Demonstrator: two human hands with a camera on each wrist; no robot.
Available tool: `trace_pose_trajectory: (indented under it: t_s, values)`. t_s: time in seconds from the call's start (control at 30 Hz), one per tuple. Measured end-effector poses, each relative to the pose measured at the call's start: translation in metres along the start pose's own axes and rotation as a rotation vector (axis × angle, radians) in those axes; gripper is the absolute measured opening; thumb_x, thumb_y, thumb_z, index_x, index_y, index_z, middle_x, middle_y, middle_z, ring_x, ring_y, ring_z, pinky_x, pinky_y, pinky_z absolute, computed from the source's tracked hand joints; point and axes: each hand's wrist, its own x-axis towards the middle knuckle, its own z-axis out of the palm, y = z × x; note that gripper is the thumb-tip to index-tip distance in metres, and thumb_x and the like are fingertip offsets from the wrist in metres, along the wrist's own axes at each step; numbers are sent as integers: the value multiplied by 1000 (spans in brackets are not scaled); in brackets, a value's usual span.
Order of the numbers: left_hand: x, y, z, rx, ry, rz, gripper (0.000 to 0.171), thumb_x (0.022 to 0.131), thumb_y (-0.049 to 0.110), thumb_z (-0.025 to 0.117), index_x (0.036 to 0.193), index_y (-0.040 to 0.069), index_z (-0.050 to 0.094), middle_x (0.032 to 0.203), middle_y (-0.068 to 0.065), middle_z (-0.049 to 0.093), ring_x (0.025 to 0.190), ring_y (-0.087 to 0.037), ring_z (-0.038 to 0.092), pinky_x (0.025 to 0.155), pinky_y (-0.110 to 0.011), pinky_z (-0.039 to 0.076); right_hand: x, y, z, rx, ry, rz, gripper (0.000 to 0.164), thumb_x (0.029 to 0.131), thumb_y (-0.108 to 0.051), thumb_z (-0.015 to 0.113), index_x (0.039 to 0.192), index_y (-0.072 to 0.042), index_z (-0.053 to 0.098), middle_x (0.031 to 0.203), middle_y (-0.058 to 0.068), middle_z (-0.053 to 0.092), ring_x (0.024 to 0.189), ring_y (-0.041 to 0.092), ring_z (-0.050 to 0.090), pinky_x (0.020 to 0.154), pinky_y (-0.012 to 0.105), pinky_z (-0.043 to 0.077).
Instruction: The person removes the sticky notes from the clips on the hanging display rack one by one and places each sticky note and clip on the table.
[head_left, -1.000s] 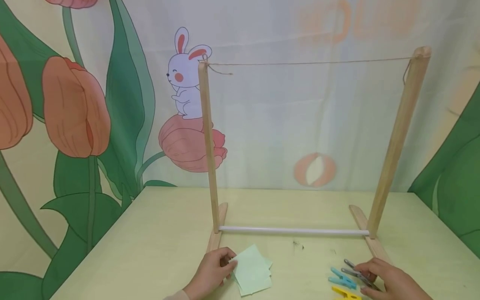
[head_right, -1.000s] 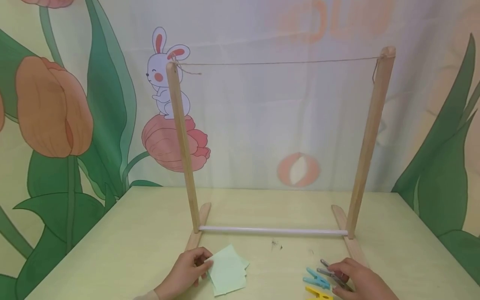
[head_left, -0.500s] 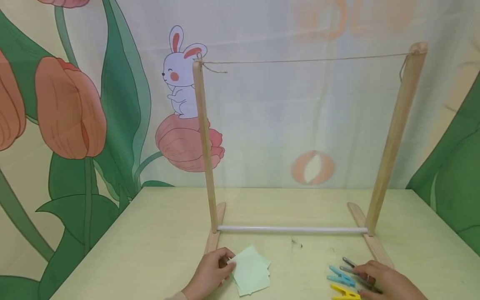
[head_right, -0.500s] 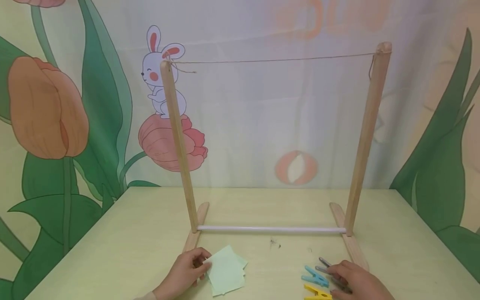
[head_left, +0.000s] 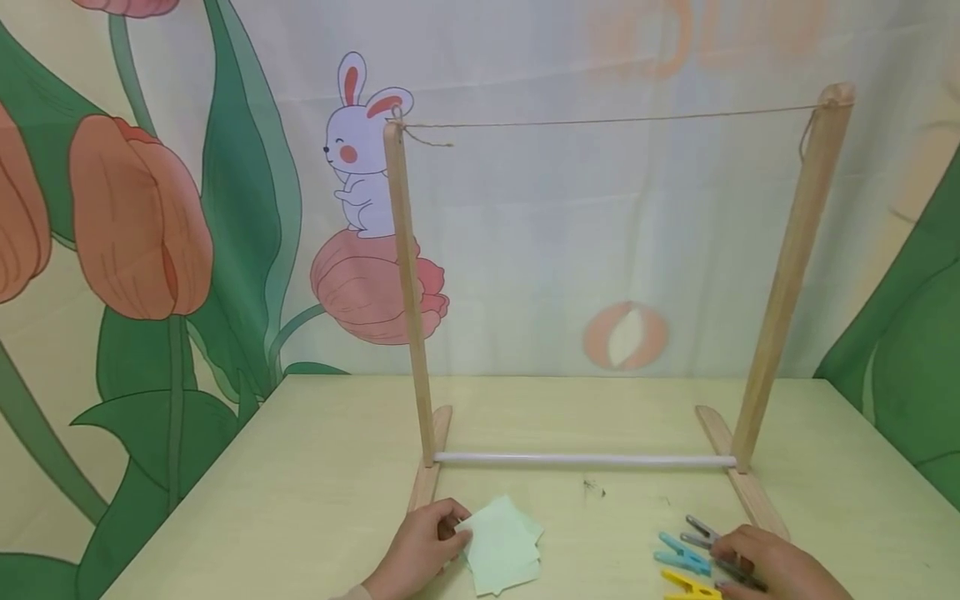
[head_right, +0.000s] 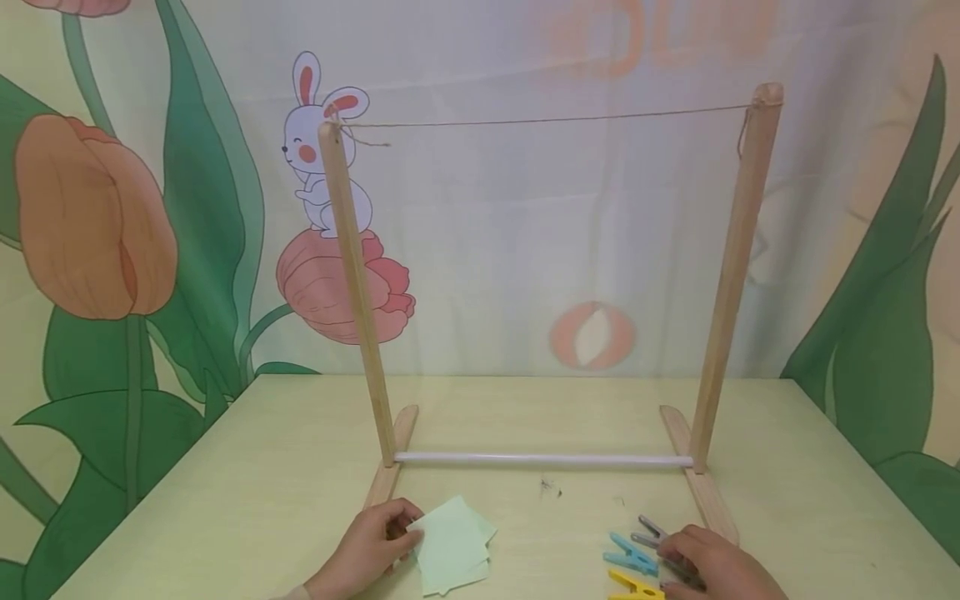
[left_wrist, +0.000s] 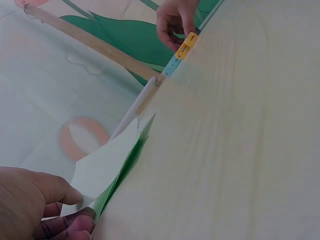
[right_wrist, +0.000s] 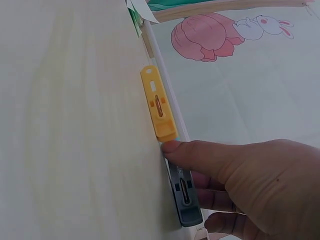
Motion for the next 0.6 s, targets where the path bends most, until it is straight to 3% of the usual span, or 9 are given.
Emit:
trace_pose_trajectory:
  t_s: [0.33,0.6]
  values:
    - [-2,2,-1,-10,-12,-13,17,90,10,65,105,3,62,82,-1,59,58,-1,52,42,-13,44,-6,-2,2,-53,30,1,41,78,-36,77,114,-20,63,91,-11,56,72,4,47,61,19,43]
    - [1,6,-1,-10,4,16,20,90,11,65,108,3,61,93,-6,58,56,-1,47,41,-14,44,-8,1,-1,-37,36,32,49,75,-46,77,115,-22,63,95,-9,57,77,9,50,60,20,42]
